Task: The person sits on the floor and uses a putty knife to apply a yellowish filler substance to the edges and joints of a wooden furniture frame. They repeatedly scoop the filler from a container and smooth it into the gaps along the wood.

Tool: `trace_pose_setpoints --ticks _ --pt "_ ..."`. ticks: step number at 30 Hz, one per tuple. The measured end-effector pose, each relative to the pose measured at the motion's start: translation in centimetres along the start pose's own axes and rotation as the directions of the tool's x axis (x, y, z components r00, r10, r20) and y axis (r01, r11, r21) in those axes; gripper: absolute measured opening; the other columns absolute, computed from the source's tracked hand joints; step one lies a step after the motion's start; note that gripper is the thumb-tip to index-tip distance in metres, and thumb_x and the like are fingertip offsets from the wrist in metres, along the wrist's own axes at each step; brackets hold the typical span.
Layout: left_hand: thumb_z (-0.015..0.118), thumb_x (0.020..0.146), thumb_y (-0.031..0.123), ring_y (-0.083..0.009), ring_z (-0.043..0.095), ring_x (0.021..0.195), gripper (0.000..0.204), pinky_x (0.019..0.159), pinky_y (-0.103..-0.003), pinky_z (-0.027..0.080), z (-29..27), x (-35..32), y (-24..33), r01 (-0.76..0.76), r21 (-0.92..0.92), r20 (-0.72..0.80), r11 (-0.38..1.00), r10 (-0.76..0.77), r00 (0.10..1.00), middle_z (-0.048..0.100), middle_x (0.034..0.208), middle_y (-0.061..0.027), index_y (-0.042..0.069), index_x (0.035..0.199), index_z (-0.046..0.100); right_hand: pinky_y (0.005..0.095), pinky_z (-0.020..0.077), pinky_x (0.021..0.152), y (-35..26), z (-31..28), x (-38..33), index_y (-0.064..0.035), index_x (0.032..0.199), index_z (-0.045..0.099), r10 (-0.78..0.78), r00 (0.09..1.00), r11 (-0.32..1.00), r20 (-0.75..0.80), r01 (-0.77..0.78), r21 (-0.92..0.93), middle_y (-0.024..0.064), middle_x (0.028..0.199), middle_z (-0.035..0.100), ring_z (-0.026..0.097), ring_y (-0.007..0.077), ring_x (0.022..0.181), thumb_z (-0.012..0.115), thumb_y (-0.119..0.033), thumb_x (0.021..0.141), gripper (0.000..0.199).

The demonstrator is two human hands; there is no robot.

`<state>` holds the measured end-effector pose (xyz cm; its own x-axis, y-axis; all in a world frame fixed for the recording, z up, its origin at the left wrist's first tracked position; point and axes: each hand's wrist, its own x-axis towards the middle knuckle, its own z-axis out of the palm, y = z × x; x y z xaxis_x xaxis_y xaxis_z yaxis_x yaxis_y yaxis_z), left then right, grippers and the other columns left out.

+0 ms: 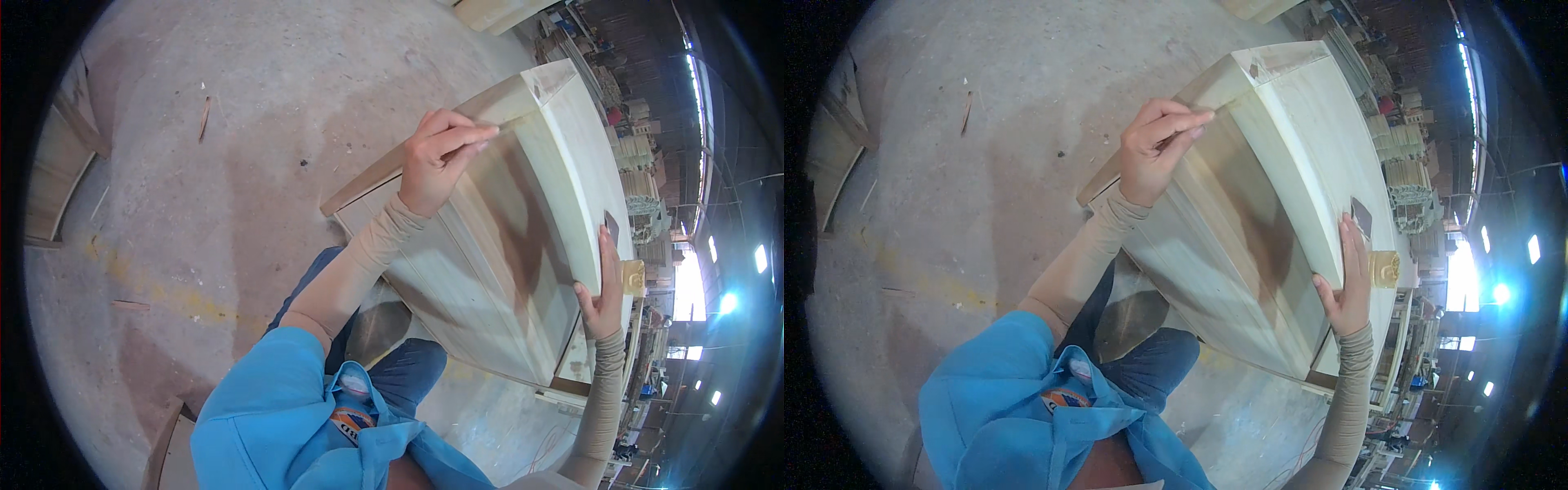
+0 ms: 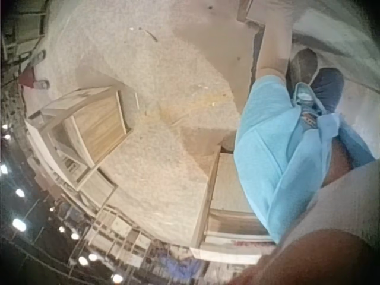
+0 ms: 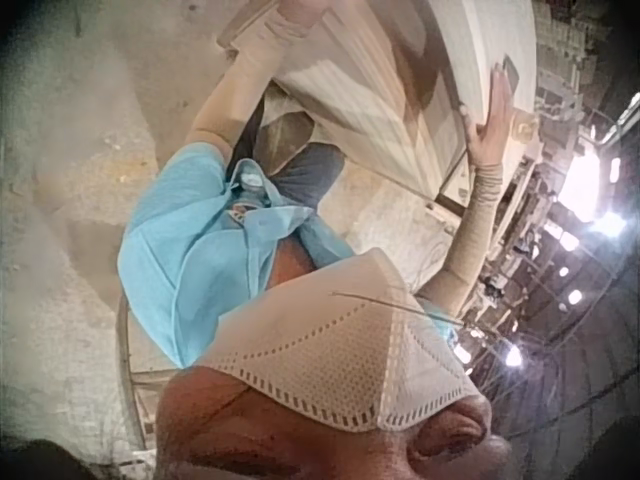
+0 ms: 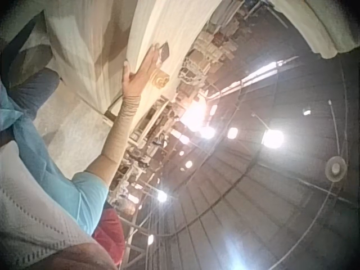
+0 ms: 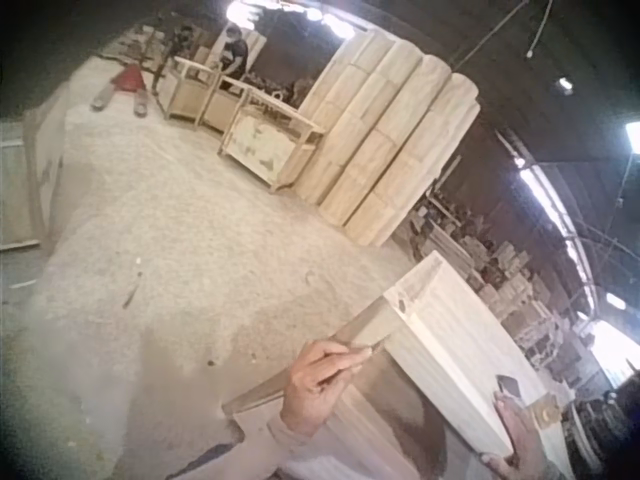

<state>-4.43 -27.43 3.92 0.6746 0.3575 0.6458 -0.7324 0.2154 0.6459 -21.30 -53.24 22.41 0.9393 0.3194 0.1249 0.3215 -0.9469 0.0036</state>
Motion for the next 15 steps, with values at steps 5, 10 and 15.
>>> trace_pose_setpoints --ticks 5,10,15 --pt "0.073 0.085 -0.008 -0.0073 0.055 0.08 0.029 0.066 -0.022 0.044 0.1 0.3 0.4 0.018 0.005 -0.048 1.0 -0.018 0.999 0.065 0.098 -0.001 0.008 0.109 0.079 0.0483 0.0234 0.124 0.0 -0.1 0.0 0.0 0.158 0.032 -0.014 1.0 1.0 -0.003 0.014 0.006 0.0222 0.161 0.037 0.032 0.04 0.151 0.066 -0.038 0.092 0.083" --pt "0.073 0.086 -0.007 -0.0091 0.056 0.081 0.028 0.067 -0.023 0.044 0.2 0.3 0.4 -0.06 -0.009 -0.005 0.998 0.06 0.998 0.064 0.096 -0.0013 0.009 0.109 0.08 0.0479 0.0236 0.124 -0.1 -0.1 0.0 0.0004 0.158 0.032 -0.012 1.0 1.0 0.003 0.012 -0.01 0.0222 0.161 0.037 0.032 0.0403 0.151 0.067 -0.037 0.093 0.083" --pt "0.073 0.086 -0.006 -0.0116 0.057 0.082 0.029 0.067 -0.025 0.045 0.2 1.5 1.0 -0.014 0.016 -0.051 1.0 0.015 0.999 0.064 0.092 -0.0007 0.01 0.109 0.08 0.0478 0.0236 0.124 -0.1 -0.2 0.0 -0.0003 0.158 0.032 -0.01 1.0 1.0 0.013 0.01 -0.011 0.0224 0.161 0.037 0.032 0.0403 0.151 0.067 -0.037 0.092 0.084"
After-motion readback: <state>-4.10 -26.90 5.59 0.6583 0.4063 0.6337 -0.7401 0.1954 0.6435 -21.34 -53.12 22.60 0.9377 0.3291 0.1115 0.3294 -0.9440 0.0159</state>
